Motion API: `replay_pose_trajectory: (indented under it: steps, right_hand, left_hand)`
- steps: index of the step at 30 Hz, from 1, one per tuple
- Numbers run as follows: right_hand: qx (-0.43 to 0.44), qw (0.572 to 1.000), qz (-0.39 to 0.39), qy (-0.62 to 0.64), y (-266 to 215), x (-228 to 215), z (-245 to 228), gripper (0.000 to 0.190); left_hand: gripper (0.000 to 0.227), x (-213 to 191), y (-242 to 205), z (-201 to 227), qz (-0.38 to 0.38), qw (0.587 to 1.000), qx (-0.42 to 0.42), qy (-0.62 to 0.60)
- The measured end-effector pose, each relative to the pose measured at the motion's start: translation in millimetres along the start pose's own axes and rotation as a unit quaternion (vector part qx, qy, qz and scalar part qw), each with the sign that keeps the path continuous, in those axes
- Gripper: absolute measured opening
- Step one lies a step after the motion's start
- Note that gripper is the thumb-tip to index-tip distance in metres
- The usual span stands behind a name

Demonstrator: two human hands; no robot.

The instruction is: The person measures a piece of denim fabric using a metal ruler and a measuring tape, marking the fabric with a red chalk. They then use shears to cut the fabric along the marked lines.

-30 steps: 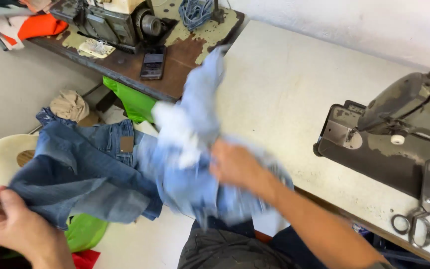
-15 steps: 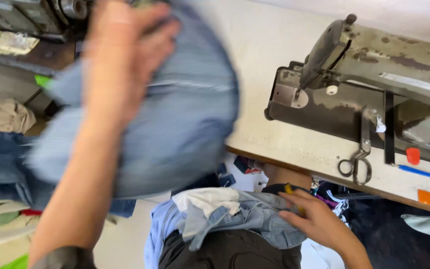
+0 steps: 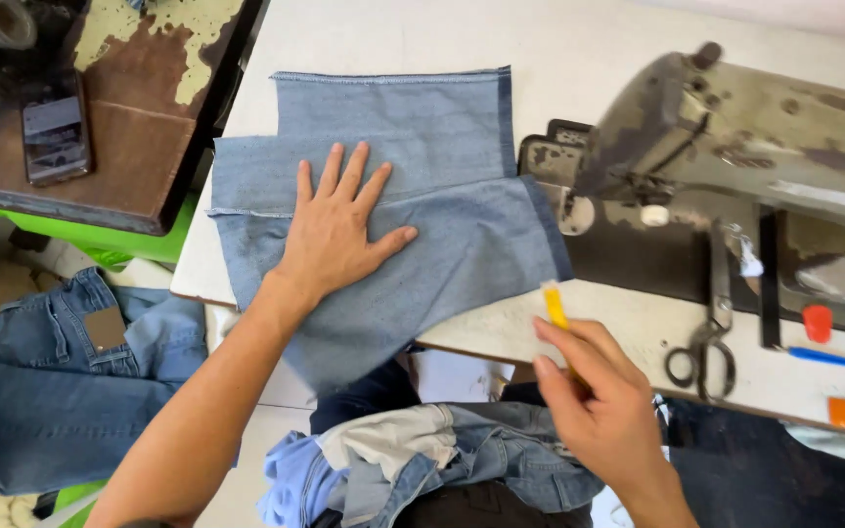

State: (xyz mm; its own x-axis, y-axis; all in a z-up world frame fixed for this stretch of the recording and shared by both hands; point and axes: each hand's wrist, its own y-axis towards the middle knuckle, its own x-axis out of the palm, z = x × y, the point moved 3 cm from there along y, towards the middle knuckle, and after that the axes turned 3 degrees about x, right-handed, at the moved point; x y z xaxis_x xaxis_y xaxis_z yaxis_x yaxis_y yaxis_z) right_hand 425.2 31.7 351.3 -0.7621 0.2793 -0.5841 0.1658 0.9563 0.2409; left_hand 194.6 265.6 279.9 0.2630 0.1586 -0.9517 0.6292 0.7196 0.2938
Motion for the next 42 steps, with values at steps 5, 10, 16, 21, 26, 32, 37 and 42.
replay_pose_trajectory:
  steps: [5,10,16,21,26,32,37,42]
  right_hand:
    - [-0.087,0.99,-0.052,-0.102,72.1,67.0,-14.9,0.034]
    - [-0.139,0.959,-0.05,-0.241,92.6,82.9,9.1,0.027]
    - [-0.064,0.99,0.027,-0.121,75.2,28.7,-4.7,0.029]
    - [0.113,0.993,-0.019,-0.027,22.5,2.4,10.7,0.027]
    - [0.109,0.986,-0.097,0.074,-18.5,20.4,8.7,0.033]
    - [0.164,0.952,-0.24,0.095,-30.7,42.0,-4.5,0.035]
    - [0.183,0.951,-0.231,0.09,-37.0,48.7,5.6,0.038]
    - [0.165,0.958,-0.203,0.115,-36.5,44.9,0.4,0.036]
  left_hand:
    - [0.079,-17.5,48.7,-46.8,0.018,0.994,0.107,-0.024]
    - [0.077,14.2,68.9,-112.1,-0.064,0.99,0.107,-0.073]
    - [0.086,11.7,39.8,-125.7,-0.028,0.962,-0.27,-0.011]
    - [0.063,8.5,6.5,-71.3,0.029,0.999,-0.009,0.016]
    - [0.077,0.0,7.3,12.4,-0.083,0.976,-0.117,-0.163]
    - [0.06,10.5,3.1,44.6,0.024,0.997,0.075,-0.023]
    - [0.071,20.3,-3.5,55.1,0.023,0.998,-0.063,0.006]
    - [0.068,1.1,-2.4,31.0,0.042,0.999,-0.012,0.0]
